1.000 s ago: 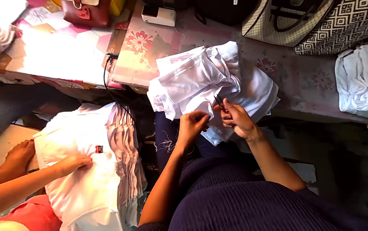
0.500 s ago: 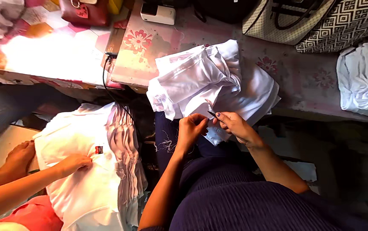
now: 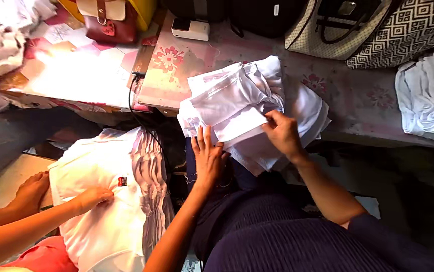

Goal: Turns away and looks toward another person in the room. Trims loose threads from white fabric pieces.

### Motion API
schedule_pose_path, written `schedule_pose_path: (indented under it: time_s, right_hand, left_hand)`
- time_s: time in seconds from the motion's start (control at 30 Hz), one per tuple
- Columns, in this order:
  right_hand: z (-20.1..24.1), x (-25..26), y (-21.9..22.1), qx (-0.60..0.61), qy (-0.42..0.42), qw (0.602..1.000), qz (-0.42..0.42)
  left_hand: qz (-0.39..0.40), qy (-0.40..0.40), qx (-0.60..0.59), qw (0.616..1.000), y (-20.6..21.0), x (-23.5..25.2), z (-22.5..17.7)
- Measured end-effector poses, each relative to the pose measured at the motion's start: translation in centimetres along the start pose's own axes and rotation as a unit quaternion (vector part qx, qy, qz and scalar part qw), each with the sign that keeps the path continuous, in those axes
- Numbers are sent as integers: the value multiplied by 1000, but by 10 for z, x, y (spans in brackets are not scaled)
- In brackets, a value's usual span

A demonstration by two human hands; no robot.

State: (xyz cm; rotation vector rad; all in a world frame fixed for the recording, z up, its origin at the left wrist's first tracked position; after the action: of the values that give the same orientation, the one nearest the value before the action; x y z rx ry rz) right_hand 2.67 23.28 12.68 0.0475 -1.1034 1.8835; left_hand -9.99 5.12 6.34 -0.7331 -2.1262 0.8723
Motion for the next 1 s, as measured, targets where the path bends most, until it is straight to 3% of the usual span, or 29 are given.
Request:
schedule_pose_path:
  time_s: [0.13,0.23,0.3,0.37,0.43,0.5,0.6,0.63,0.77,0.83,0.9,1.0]
  right_hand:
    - [13,70,-18,135,89,982,99]
    - [21,138,9,165,82,982,38]
    - [20,176,38,84,54,995,-6]
    - [4,188,75,-18,71,997,31]
    - [-16,179,108,-88,90,989,75]
    - [-22,173,116,-119,84,987,67]
    - [-28,172,113,-111,88,988,61]
    - [-28,175,114,-106,91,988,64]
    - [-30,180,111,-29,106,993,30]
    - [-32,167,93,57,98,990,-85]
    - [-31,139,58,107,73,975,-180]
    - [-48,97,22,119,124,957,-233]
  left_hand:
    - [76,59,-60,994,-81,68,6]
    - [4,59,-110,992,-115,150,18]
    - [-46,14,-157,986,-91,199,46]
    - [-65,-57,-210,974,-31,219,83]
    - [-84,-145,-253,953,23,205,113]
    - [-167,-169,-201,950,19,171,108]
    - [-345,-54,-133,928,-3,98,64]
    - [-353,-18,-127,927,2,73,45]
    - [-148,-75,-16,986,51,19,10]
    - [-152,-52,-26,987,53,15,7]
    - [-136,-8,-117,984,36,18,-6]
    - [-104,66,-207,970,19,23,-41]
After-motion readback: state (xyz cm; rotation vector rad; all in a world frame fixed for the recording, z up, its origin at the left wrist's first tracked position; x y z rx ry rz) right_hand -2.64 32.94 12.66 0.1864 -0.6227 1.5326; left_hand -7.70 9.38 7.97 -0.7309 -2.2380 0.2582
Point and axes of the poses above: each hand's wrist, its own x-axis towards the middle knuckle, its own y-axis out of the palm, z = x × y, the point moved 4 cm from there along x, towards the middle knuckle, and after that the axes turned 13 degrees about -z, right-handed, at the moved point
